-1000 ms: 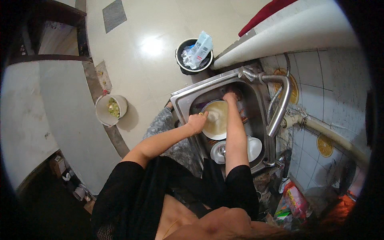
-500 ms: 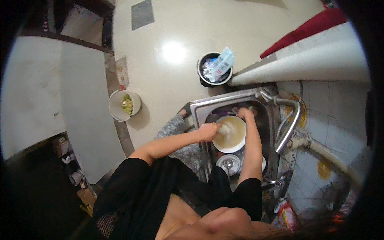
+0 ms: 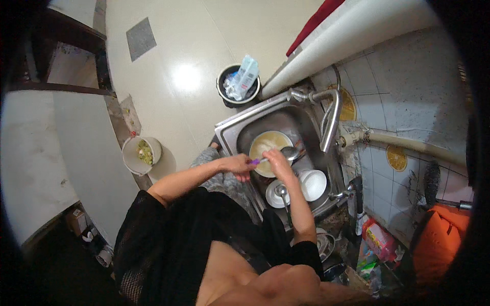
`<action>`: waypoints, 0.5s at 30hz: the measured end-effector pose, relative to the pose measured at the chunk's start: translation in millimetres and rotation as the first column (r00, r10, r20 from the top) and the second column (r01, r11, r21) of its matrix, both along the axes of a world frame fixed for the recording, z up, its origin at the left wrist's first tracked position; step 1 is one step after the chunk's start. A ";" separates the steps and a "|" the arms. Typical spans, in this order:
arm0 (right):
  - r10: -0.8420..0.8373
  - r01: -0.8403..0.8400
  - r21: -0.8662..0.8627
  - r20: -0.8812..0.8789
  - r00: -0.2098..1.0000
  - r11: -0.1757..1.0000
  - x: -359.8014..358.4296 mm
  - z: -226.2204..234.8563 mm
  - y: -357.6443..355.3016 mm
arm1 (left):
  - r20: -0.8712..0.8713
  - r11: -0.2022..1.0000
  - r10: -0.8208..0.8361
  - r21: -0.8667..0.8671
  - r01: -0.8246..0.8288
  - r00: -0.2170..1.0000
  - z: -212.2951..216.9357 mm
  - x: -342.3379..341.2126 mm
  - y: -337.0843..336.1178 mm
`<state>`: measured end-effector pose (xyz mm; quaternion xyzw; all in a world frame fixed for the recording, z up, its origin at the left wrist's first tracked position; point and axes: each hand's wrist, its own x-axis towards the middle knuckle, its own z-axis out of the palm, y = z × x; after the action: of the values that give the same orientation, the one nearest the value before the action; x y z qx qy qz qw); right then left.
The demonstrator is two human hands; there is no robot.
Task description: The person washes several bowls, a pot lid, and a pair of chopsticks in a sink by hand and using a dish brush under running water, then discards a small item into a trash can.
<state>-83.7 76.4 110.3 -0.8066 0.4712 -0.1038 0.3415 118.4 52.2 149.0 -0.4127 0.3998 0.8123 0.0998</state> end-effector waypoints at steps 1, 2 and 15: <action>0.023 -0.024 0.018 0.043 0.999 1.000 1.4 -18.5 9.5 | 0.004 0.995 0.014 0.094 -0.014 1.000 -4.2 -0.3 8.0; 0.024 -0.040 0.147 0.110 0.994 0.988 2.6 -38.6 14.5 | 0.060 0.986 0.030 0.162 -0.039 0.998 -8.7 -3.7 14.6; -0.786 0.786 -0.013 -0.041 0.617 0.618 -39.1 -128.9 67.6 | 0.085 0.901 0.396 0.155 -0.404 0.914 -2.1 10.6 44.9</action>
<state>-122.8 144.0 -18.6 -0.5207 0.7837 -0.2240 0.2541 129.0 97.1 146.9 -0.4966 0.2335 0.8356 -0.0242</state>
